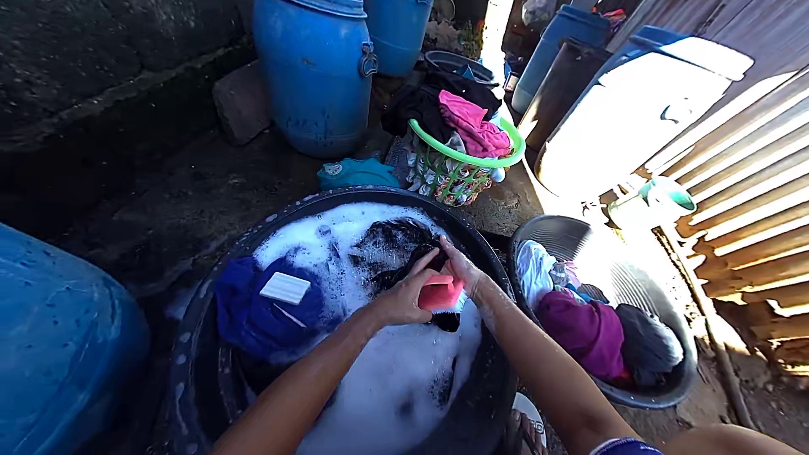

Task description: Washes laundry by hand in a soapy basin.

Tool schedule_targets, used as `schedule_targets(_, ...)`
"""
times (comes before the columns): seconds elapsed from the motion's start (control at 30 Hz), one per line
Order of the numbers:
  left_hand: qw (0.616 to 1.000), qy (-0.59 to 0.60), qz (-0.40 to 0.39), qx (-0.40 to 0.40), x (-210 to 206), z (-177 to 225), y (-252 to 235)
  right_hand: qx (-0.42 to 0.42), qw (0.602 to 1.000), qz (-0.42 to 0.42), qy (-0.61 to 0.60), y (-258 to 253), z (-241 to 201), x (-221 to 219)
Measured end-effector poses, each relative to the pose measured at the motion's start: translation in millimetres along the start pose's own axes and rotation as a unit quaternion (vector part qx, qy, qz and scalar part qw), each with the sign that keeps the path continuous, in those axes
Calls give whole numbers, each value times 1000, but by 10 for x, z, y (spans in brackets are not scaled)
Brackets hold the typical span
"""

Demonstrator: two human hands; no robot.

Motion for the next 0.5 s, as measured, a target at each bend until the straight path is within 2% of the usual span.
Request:
schedule_targets(0.1, 994, 9, -93, 50, 11, -29, -109, -12, 998, -54, 37, 21, 128, 167)
schedule_targets(0.17, 991, 26, -111, 65, 71, 40, -155, -22, 987, -143, 65, 22, 329, 250)
schedule_targets(0.2, 992, 24, -106, 58, 75, 144, -183, -2, 984, -144, 108, 25, 386, 270)
schedule_targets(0.23, 995, 7, -87, 42, 52, 291, -211, 32, 981, -94, 170, 62, 379, 283)
schedule_targets(0.3, 999, -41, 8, -12, -24, 598, -198, 72, 961, 75, 258, 349, 213, 187)
schedule_targets(0.33, 992, -62, 93, -52, -34, 668, -132, 94, 960, 127, 233, 456, 132, 109)
schedule_targets(0.37, 972, -92, 194, -91, -5, 615, -26, 124, 973, 125, 151, 465, 111, 63)
schedule_targets(0.4, 946, -129, 279, -101, 61, 425, 93, 143, 987, 70, 15, 358, 160, 28)
schedule_targets(0.43, 926, -162, 331, -79, 152, 153, 189, 130, 985, 1, -115, 225, 222, -19)
schedule_targets(0.5, 927, -185, 325, 29, 267, -317, 214, 85, 959, -48, -266, 104, 274, -44)
Point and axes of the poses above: each hand's wrist, its own y-axis away from the middle knuckle, its own x-axis out of the back of the hand, z = x × y, the point moved 9 cm from there along -y, towards the middle knuckle, and after that the axes turned 8 degrees about -y, right-handed, at the moved point
